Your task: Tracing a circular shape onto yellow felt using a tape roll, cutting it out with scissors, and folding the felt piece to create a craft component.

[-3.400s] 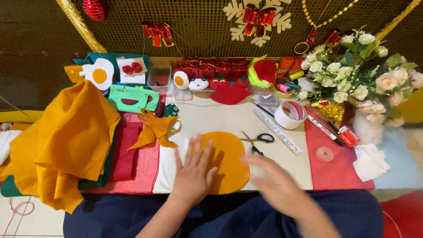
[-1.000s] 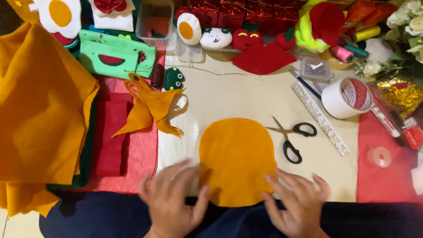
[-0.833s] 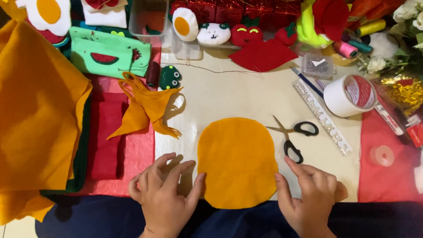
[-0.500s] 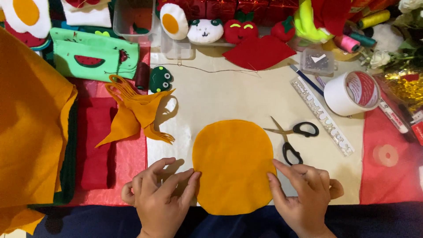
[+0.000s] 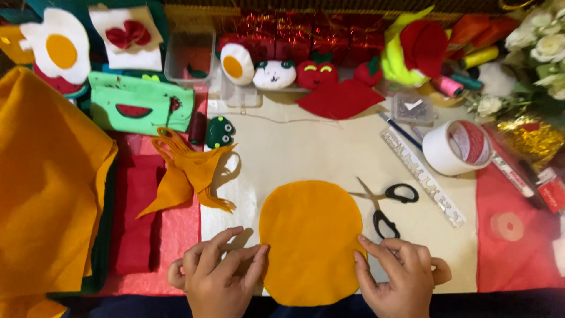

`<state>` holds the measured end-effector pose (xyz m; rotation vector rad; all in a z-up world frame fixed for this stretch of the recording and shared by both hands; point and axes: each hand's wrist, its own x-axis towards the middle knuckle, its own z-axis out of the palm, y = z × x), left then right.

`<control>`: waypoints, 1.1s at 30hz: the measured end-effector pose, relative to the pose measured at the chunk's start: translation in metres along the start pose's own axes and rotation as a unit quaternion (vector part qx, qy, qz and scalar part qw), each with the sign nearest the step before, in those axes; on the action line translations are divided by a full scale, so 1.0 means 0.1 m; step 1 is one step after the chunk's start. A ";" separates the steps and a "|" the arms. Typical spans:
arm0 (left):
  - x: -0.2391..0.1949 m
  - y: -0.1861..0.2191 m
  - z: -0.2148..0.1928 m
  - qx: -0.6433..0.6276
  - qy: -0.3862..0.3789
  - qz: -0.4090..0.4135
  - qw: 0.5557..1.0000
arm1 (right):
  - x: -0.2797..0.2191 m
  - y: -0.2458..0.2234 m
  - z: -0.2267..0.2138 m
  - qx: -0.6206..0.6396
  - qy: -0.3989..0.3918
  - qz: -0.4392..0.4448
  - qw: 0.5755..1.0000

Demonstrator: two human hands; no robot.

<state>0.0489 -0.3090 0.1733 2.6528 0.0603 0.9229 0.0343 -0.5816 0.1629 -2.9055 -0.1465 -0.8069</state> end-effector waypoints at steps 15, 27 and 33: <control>-0.30 0.06 0.27 -0.041 -0.034 0.215 0.975 | 0.19 0.35 0.06 -0.081 -0.132 0.072 0.985; -0.24 0.06 0.14 0.000 -0.181 0.256 0.950 | 0.13 0.02 0.00 -0.109 -0.168 -0.150 0.968; -0.24 0.11 0.08 0.025 -0.207 0.245 0.947 | 0.14 -0.04 -0.04 -0.075 -0.166 -0.148 0.972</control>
